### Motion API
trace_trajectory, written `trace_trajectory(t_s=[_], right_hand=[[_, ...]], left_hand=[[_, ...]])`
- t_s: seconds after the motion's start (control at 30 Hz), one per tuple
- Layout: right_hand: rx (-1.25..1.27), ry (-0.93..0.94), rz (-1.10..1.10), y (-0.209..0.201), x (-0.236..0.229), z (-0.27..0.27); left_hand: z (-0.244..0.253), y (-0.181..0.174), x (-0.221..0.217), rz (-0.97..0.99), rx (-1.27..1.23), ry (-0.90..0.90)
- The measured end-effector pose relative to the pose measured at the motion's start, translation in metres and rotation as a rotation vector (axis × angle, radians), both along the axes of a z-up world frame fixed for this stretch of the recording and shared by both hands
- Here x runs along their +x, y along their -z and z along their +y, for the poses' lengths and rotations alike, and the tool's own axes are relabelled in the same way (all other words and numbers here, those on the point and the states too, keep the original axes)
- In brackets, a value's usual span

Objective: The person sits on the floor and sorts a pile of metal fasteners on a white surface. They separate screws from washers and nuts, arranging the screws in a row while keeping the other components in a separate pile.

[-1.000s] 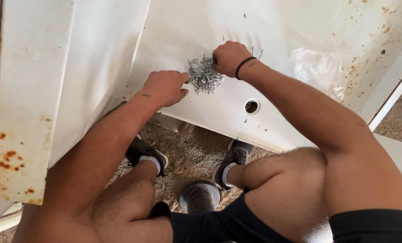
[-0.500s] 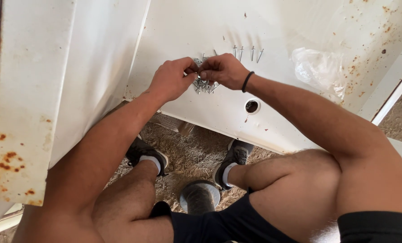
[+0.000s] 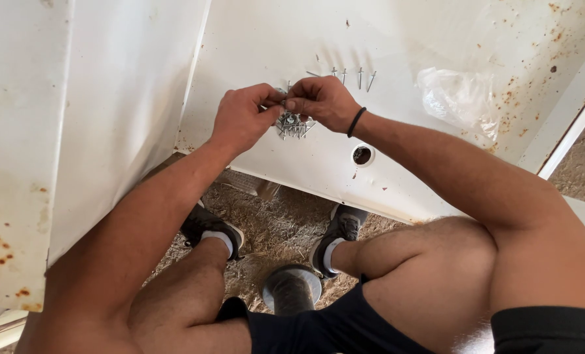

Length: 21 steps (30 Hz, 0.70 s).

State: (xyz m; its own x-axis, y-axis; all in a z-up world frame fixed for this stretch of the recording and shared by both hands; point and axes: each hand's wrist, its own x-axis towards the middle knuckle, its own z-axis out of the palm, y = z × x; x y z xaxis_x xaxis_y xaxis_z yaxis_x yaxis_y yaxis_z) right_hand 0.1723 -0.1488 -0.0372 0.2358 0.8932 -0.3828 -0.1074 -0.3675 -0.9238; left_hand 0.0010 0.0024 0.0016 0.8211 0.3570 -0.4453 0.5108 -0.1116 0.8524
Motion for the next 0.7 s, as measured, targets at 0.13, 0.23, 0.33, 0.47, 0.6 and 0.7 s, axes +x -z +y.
trace_trajectory(t_s=[0.13, 0.23, 0.33, 0.47, 0.6, 0.7], right_hand=[[0.033, -0.051, -0.131, 0.007, 0.012, -0.001], [-0.076, -0.36, -0.862, -0.01, 0.024, 0.011], [-0.121, -0.405, -1.029, 0.006, 0.028, 0.003], [-0.081, -0.533, -1.224, 0.024, 0.029, 0.0], [-0.077, -0.589, -1.25, 0.03, 0.029, 0.003], [-0.078, -0.628, -1.284, 0.034, 0.03, 0.006]], left_hand=[[0.0, -0.002, -0.002, -0.008, 0.03, -0.028], [-0.005, 0.001, 0.002, -0.075, 0.153, -0.061], [-0.005, -0.002, 0.001, -0.092, 0.138, -0.054], [-0.005, -0.002, 0.0, -0.092, 0.168, -0.046], [-0.004, -0.003, 0.0, -0.063, 0.16, -0.021], [-0.003, 0.001, -0.001, -0.031, 0.205, -0.01]])
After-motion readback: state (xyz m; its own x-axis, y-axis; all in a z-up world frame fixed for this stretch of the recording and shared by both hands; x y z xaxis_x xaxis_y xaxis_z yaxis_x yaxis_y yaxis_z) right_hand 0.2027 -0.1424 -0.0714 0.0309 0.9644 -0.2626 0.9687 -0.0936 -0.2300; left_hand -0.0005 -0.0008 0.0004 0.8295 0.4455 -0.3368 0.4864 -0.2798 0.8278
